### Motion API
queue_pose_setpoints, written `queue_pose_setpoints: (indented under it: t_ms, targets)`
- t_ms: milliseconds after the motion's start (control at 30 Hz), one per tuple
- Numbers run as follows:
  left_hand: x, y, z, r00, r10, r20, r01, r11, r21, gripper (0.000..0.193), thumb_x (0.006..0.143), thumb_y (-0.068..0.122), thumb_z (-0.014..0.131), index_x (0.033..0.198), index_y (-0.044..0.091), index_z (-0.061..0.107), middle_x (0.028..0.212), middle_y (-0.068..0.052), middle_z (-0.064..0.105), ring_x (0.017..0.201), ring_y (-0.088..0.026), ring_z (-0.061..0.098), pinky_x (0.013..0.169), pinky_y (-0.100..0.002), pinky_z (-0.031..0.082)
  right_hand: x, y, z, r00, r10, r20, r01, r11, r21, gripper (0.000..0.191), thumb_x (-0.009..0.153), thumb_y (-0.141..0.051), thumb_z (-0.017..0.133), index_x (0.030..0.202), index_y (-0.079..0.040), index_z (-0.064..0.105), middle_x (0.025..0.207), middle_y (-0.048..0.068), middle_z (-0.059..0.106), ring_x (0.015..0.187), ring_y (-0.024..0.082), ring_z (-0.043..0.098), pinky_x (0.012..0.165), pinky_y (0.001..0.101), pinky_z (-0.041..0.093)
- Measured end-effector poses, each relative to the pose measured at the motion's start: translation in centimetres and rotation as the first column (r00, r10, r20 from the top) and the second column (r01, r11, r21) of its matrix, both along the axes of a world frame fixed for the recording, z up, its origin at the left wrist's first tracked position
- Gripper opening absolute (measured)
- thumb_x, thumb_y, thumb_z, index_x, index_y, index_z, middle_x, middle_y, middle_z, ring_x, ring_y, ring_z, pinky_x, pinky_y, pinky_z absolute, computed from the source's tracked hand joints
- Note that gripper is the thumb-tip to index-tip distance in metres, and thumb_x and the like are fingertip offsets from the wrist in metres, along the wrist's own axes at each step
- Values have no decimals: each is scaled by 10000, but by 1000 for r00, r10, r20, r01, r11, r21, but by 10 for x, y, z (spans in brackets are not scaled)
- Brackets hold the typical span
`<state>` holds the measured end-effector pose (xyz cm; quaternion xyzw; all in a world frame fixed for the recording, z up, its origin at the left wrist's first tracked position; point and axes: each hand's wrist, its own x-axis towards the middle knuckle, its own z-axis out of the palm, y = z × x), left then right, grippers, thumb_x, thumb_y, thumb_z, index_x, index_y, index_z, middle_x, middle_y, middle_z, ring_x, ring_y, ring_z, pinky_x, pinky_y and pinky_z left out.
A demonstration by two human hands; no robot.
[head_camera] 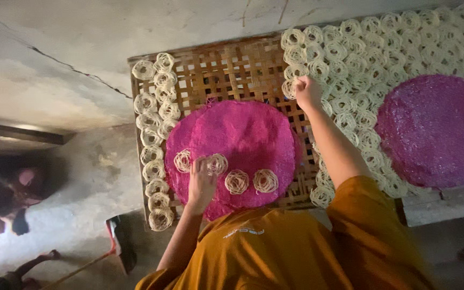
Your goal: The person picks up dried noodle nests one at a time from a bamboo drying rack and arranges them onto round pink mats. When a mat is filled, the person stacks it with other mats on the rack and continues filling the next mat.
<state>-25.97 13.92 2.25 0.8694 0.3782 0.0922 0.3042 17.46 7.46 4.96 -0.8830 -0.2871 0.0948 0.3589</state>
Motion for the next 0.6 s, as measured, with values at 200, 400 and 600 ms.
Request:
queue_pose_setpoints:
  t_ms: [200,400,600]
  targets:
    - [6,9,-40,993,113,-17,-112,992,54,571,927,229,616,1372,-93,461,1273,-313,524,1159,-436,545,939,-489,519,-5,-6,2,917,50,396,-38,999,-37,129,920,28,655,1047,3,669,1059,235,646,968,422,641,801,504,532]
    - [16,26,-40,993,4,-118,24,972,232,181,968,224,592,1056,67,586,1042,-166,628,1000,-342,614,875,-490,535,-1,-7,8,701,69,710,71,984,-165,406,711,-94,778,1069,34,637,1020,257,640,919,427,640,778,529,564]
    - [32,23,-13,982,100,-163,-161,891,-425,257,1011,252,605,1165,55,547,1043,-126,696,905,-235,729,760,-361,628,-70,-21,-2,993,20,-115,-42,979,-197,132,1085,-107,575,1211,-112,613,1058,109,717,847,229,672,704,403,561]
